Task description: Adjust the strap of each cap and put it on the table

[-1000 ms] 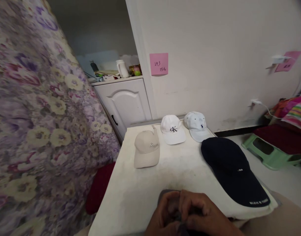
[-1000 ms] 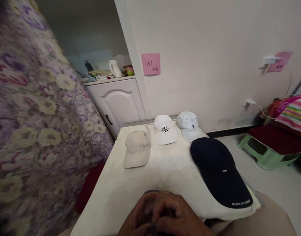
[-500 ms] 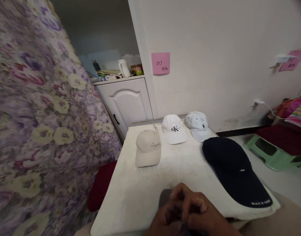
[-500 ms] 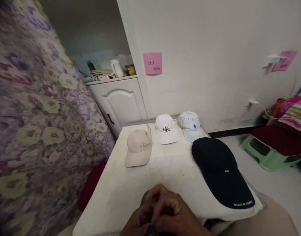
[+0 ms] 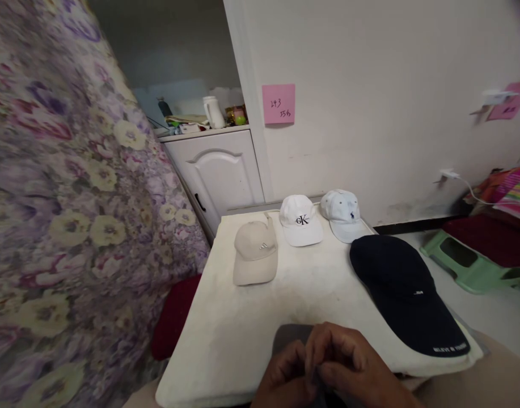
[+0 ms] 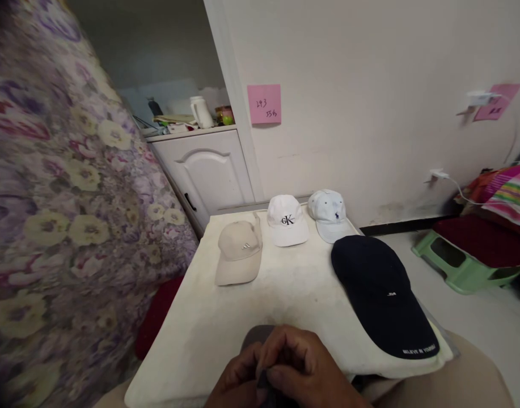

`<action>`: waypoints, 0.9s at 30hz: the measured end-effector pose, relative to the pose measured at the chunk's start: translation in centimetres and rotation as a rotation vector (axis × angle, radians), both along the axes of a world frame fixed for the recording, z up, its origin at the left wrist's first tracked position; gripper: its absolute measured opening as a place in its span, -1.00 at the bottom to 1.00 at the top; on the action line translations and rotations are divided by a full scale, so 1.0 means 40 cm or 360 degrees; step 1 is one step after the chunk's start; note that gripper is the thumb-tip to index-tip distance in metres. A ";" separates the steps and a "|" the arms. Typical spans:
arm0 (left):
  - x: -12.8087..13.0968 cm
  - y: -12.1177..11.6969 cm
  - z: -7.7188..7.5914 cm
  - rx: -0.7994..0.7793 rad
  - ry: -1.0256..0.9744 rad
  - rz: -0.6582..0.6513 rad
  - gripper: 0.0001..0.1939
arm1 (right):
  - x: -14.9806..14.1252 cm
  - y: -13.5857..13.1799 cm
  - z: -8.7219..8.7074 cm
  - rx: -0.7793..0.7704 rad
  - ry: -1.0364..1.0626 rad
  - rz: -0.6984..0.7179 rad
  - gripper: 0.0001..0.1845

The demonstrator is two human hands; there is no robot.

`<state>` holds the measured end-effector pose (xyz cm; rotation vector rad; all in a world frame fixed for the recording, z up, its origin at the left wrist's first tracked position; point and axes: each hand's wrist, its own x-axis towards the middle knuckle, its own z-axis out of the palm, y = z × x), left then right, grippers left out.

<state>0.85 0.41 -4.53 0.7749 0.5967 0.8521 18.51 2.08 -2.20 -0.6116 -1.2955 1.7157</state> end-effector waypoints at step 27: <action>0.007 -0.005 0.024 0.0108 0.0470 0.0130 -0.65 | 0.015 0.000 -0.022 -0.0064 0.0000 -0.0029 -0.70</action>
